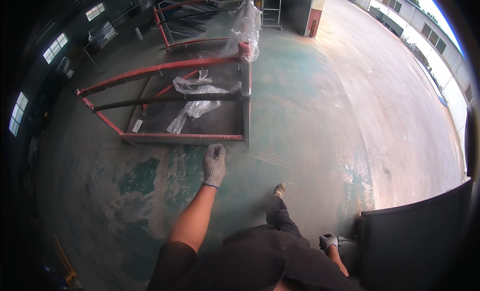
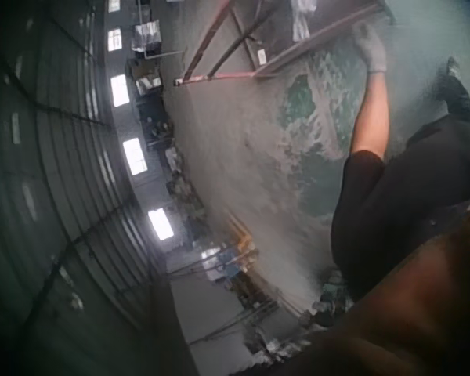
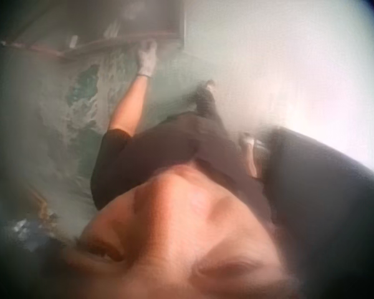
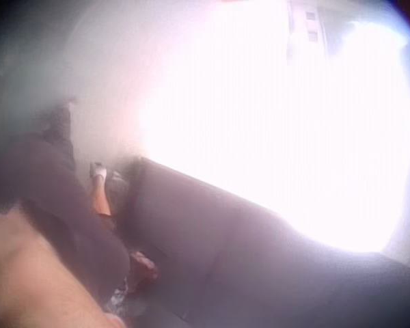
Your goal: The person carries a bundle of long metal rods and places them on a rack. They then walk through the workshop, unwrap a red metal frame from plastic, and later handle a single metal rod, positioning it into a machine and adjusting the machine's controls.
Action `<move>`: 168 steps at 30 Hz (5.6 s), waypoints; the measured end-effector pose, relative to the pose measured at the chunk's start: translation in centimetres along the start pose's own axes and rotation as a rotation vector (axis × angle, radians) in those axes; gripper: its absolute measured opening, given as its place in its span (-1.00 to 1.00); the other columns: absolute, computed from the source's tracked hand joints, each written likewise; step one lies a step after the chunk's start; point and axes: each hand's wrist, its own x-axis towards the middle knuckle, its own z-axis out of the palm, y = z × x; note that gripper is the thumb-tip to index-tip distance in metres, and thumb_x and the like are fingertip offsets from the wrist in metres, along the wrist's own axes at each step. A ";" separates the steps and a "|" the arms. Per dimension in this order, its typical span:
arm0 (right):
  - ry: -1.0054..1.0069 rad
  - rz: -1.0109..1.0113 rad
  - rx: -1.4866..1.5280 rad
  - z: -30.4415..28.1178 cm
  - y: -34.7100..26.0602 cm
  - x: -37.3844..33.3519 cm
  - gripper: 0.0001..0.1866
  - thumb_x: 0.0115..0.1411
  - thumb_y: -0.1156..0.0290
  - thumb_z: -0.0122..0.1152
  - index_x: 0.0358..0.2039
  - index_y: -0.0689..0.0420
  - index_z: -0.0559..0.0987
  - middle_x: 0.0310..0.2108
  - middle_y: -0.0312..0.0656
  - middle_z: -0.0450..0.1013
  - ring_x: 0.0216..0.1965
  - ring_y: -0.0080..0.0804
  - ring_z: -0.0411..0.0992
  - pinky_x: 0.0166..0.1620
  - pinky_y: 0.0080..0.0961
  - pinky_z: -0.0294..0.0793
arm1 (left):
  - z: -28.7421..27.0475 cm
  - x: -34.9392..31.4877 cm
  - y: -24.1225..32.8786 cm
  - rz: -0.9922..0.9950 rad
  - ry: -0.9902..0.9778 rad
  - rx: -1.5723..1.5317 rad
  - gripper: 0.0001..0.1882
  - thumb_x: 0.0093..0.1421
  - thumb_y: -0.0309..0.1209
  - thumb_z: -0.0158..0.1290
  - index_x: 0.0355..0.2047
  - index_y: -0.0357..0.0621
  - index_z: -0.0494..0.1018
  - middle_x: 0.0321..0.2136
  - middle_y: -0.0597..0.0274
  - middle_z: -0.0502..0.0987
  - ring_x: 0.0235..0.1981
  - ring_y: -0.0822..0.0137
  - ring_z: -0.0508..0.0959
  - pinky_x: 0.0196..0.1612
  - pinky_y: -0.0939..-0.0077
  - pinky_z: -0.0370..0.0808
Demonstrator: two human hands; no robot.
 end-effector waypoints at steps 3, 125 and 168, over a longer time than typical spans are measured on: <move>0.062 -0.271 -0.053 0.2 -13.4 8.6 -0.66 0.30 0.31 0.43 -0.02 0.28 0.75 -0.39 -0.12 0.71 -0.43 -0.32 0.66 -0.29 -0.30 0.67 | 3.1 4.0 3.0 0.046 -0.002 0.130 -0.79 0.52 -0.32 0.24 0.00 -0.20 0.62 -0.26 0.31 0.64 -0.20 0.43 0.58 -0.06 0.43 0.55; 0.296 -2.195 0.155 82.1 -121.9 -17.3 -0.71 0.62 0.42 0.12 0.14 0.34 0.66 0.23 0.14 0.58 0.35 0.27 0.53 0.36 0.15 0.60 | -52.3 60.1 -0.5 0.057 1.092 0.638 -0.79 0.31 -0.49 0.12 -0.13 -0.42 0.52 -0.12 0.08 0.55 -0.17 0.20 0.59 -0.08 0.31 0.57; -0.195 -1.849 -0.245 120.3 -125.9 -40.9 -0.58 0.09 0.46 0.61 0.00 0.10 0.76 0.10 -0.13 0.67 0.40 0.05 0.42 0.58 0.12 0.15 | -88.6 86.1 -28.0 -0.527 0.906 0.649 -0.54 0.37 -0.38 0.30 0.18 -0.41 0.57 0.10 -0.10 0.64 0.10 -0.01 0.66 0.23 0.08 0.56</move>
